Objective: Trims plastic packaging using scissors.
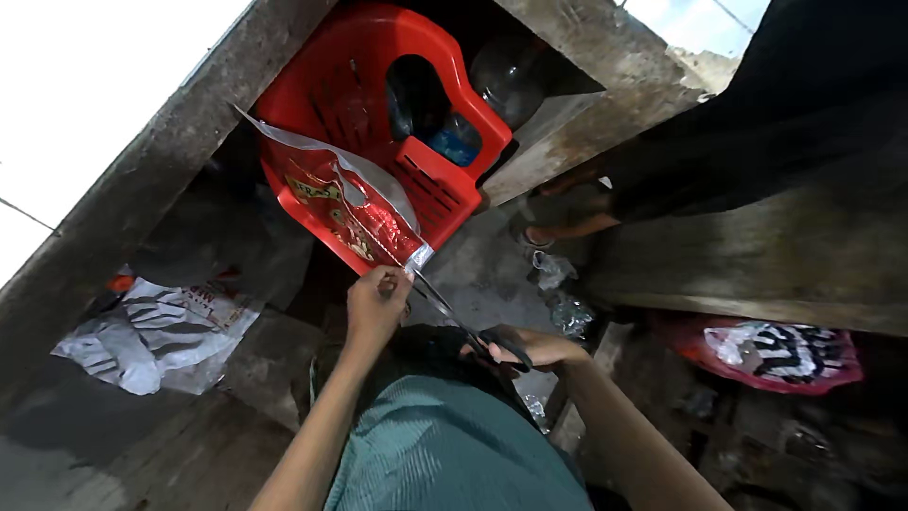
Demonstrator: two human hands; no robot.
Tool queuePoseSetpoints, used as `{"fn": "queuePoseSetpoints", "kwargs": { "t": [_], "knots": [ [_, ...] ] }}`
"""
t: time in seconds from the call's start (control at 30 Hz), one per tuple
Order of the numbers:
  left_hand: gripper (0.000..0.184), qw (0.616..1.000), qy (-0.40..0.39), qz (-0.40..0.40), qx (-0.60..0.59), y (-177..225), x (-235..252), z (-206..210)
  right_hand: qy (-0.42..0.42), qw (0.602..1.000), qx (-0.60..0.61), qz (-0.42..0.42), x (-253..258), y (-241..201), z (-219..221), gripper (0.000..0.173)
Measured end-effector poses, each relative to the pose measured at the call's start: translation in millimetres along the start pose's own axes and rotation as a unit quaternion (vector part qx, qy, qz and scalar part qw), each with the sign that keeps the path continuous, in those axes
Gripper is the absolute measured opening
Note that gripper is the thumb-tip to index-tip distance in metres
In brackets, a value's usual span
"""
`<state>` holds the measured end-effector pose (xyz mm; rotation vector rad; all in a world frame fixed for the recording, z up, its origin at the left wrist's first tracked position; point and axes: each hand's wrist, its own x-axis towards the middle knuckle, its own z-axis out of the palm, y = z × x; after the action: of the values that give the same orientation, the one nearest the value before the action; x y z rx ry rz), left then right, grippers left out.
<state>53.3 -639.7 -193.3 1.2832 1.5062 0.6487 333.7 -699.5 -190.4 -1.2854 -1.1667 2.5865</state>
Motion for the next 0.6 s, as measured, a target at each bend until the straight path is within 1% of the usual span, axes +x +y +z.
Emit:
{"fn": "queuePoseSetpoints", "kwargs": {
  "t": [0.1,0.27,0.43,0.53,0.6],
  "knots": [
    [0.013,0.999,0.031,-0.022,-0.001,5,3,6,0.01,1.0,0.011,0.007,-3,-3,9,0.064],
    [0.014,1.0,-0.009,-0.003,-0.018,-7,1,1,0.008,0.999,0.016,-0.038,12,-2,18,0.063],
    [0.011,0.997,0.011,-0.034,-0.07,-14,-7,1,0.026,0.998,0.008,-0.061,32,-12,22,0.062],
    [0.01,0.994,0.032,-0.027,-0.102,-13,-6,4,0.039,0.997,0.011,-0.067,43,-15,21,0.066],
    [0.011,0.993,0.035,-0.016,-0.113,-11,-2,7,0.036,0.997,0.018,-0.065,46,-15,19,0.078]
  ]
}}
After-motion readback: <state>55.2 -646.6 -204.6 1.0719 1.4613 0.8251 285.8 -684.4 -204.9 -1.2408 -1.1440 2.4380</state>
